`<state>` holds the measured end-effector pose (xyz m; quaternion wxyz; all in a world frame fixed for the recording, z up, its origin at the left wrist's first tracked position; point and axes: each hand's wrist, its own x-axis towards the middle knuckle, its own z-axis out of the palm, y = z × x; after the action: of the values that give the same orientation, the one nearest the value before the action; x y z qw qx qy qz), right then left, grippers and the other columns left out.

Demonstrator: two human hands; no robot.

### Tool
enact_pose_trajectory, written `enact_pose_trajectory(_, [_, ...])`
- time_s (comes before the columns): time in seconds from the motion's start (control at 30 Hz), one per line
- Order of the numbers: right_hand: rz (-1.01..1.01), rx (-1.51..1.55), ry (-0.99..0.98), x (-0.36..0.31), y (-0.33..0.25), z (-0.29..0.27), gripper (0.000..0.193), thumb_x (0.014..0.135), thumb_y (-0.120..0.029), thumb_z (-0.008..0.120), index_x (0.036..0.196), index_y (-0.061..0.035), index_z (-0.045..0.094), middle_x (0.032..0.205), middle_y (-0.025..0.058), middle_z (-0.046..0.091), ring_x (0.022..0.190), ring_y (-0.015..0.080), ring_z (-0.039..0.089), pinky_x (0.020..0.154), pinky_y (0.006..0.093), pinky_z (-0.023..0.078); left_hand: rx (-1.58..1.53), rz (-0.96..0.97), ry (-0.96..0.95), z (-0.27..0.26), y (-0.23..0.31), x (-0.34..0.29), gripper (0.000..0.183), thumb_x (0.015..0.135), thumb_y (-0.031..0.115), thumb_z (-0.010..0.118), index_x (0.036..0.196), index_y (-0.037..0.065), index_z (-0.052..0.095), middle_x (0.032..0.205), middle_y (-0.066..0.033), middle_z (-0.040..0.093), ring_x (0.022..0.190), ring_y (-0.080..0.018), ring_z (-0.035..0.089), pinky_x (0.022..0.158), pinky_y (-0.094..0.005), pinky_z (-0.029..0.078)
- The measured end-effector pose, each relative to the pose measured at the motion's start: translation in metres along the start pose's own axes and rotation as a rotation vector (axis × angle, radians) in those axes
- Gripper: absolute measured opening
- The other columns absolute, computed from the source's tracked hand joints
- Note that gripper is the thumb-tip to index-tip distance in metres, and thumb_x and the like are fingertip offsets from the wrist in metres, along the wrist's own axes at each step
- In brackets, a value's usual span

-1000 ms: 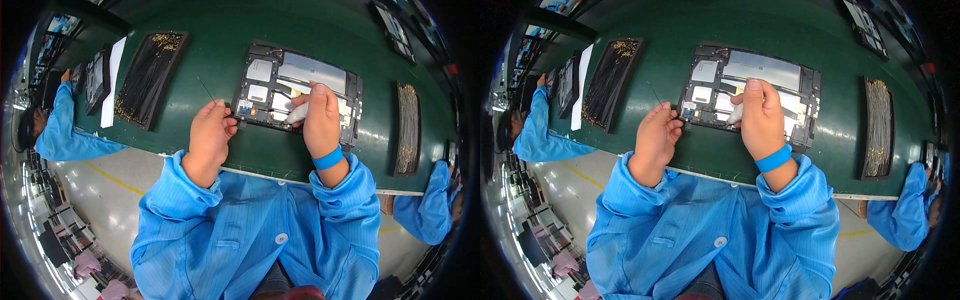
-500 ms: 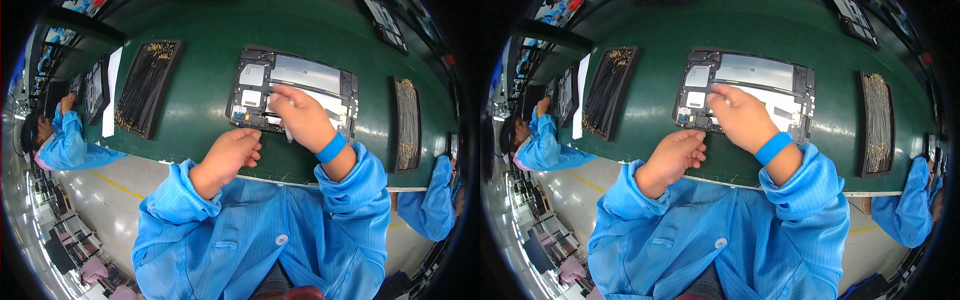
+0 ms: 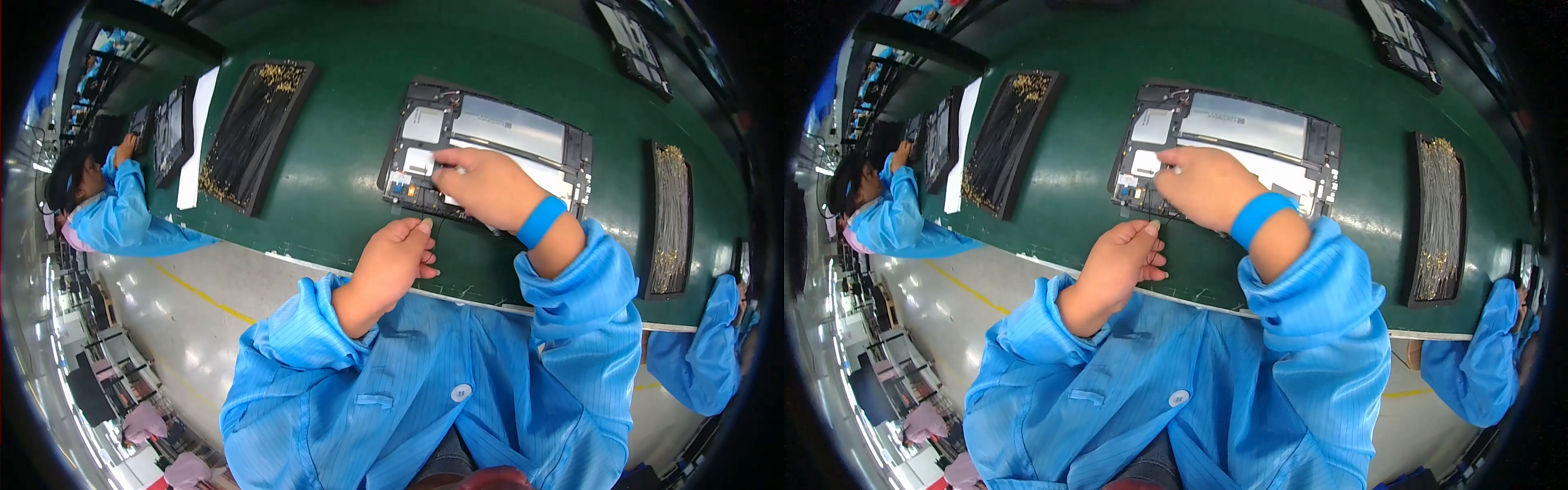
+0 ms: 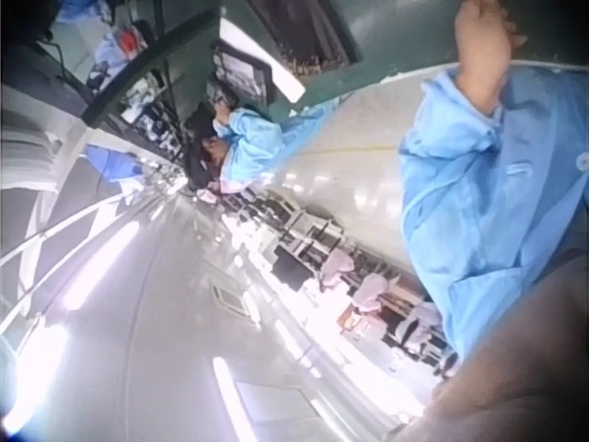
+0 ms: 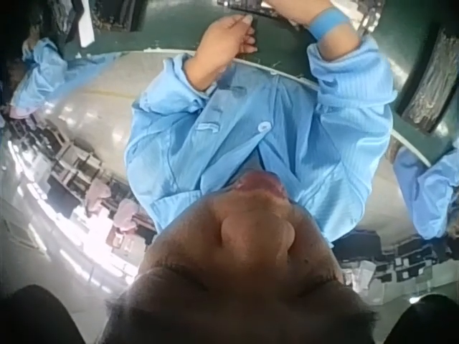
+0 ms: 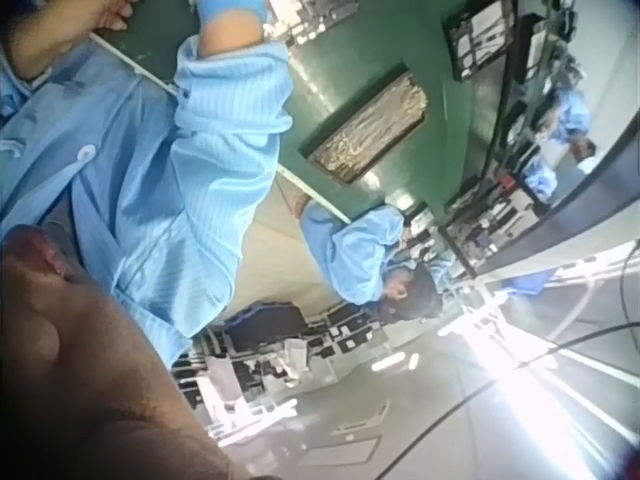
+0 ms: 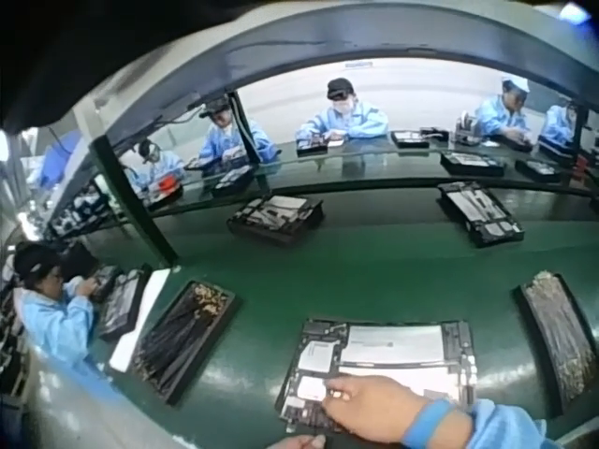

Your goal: The person assembles electronic devices by taking tablet chassis from a conveyor line, picking wires from a tray, routing and pressing the wires into the chassis using a handheld tool, and placing the assembled chassis back onto the conveyor line.

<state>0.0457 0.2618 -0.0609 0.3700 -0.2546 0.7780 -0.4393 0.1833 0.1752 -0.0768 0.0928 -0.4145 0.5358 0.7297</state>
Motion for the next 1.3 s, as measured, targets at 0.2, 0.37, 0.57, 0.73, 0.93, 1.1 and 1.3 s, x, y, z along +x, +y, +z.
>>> enact_pose_trajectory(0.2, [-0.155, -0.383, -0.132, 0.014, -0.004, 0.005, 0.040, 0.072, -0.030, 0.047, 0.101, -0.0027, 0.054, 0.093, 0.0181, 0.056, 0.087, 0.0297, 0.054, 0.078, 0.0324, 0.041, -0.039, -0.049, -0.060, -0.009, 0.000, 0.001, 0.022, 0.083, 0.025, 0.048, 0.090, 0.004, 0.050, 0.075, -0.0019, 0.050, 0.062, -0.0112, 0.050, 0.052, -0.0240, 0.046])
enact_pose_trajectory(0.37, [-0.109, -0.189, -0.007, 0.011, 0.005, 0.003, 0.028, 0.072, -0.025, 0.048, 0.089, -0.0053, 0.059, 0.087, 0.0169, 0.058, 0.084, 0.0286, 0.055, 0.075, 0.0341, 0.042, -0.038, 0.006, -0.073, -0.013, 0.004, 0.003, 0.032, 0.083, 0.029, 0.047, 0.100, 0.003, 0.046, 0.083, -0.0079, 0.052, 0.065, -0.0166, 0.054, 0.054, -0.0285, 0.049])
enact_pose_trajectory(0.57, [0.209, 0.180, 0.796, -0.072, 0.067, -0.084, 0.029, 0.075, -0.028, 0.051, 0.089, -0.0039, 0.057, 0.084, 0.0094, 0.058, 0.076, 0.0191, 0.055, 0.070, 0.0290, 0.043, -0.232, 0.051, -0.217, -0.030, 0.004, 0.010, 0.039, 0.086, 0.037, 0.035, 0.104, 0.003, 0.040, 0.083, -0.0102, 0.055, 0.064, -0.0206, 0.057, 0.052, -0.0314, 0.051])
enact_pose_trajectory(0.73, [0.632, -0.396, 1.147, -0.186, 0.133, -0.145, 0.036, 0.078, -0.029, 0.047, 0.101, -0.0022, 0.053, 0.095, 0.0196, 0.055, 0.092, 0.0318, 0.051, 0.079, 0.0346, 0.040, -0.230, 0.038, -0.245, -0.028, 0.007, 0.011, 0.039, 0.086, 0.037, 0.034, 0.102, 0.003, 0.041, 0.083, -0.0096, 0.056, 0.064, -0.0200, 0.058, 0.052, -0.0313, 0.051])
enact_pose_trajectory(0.93, [0.700, -0.636, 1.155, -0.185, 0.154, -0.151, 0.034, 0.077, -0.033, 0.047, 0.097, -0.0062, 0.056, 0.096, 0.0185, 0.054, 0.092, 0.0332, 0.050, 0.080, 0.0386, 0.040, -0.213, 0.039, -0.227, -0.030, 0.005, 0.011, 0.034, 0.087, 0.033, 0.035, 0.100, 0.003, 0.044, 0.081, -0.0090, 0.057, 0.063, -0.0195, 0.058, 0.051, -0.0310, 0.051])
enact_pose_trajectory(1.1, [0.776, -0.573, 1.113, -0.173, 0.147, -0.159, 0.030, 0.080, -0.030, 0.043, 0.081, -0.0059, 0.059, 0.086, 0.0180, 0.056, 0.080, 0.0345, 0.054, 0.072, 0.0411, 0.043, -0.223, 0.042, -0.235, -0.028, 0.005, 0.010, 0.029, 0.087, 0.029, 0.037, 0.099, 0.004, 0.045, 0.080, -0.0088, 0.057, 0.063, -0.0196, 0.058, 0.052, -0.0312, 0.052])
enact_pose_trajectory(1.3, [0.746, -0.571, 1.195, -0.198, 0.145, -0.138, 0.028, 0.080, -0.026, 0.043, 0.086, -0.0038, 0.058, 0.081, 0.0189, 0.057, 0.078, 0.0342, 0.053, 0.070, 0.0402, 0.041, -0.163, 0.023, -0.179, -0.021, 0.009, 0.009, 0.028, 0.086, 0.028, 0.041, 0.098, 0.003, 0.046, 0.078, -0.0075, 0.057, 0.060, -0.0177, 0.058, 0.049, -0.0293, 0.052])
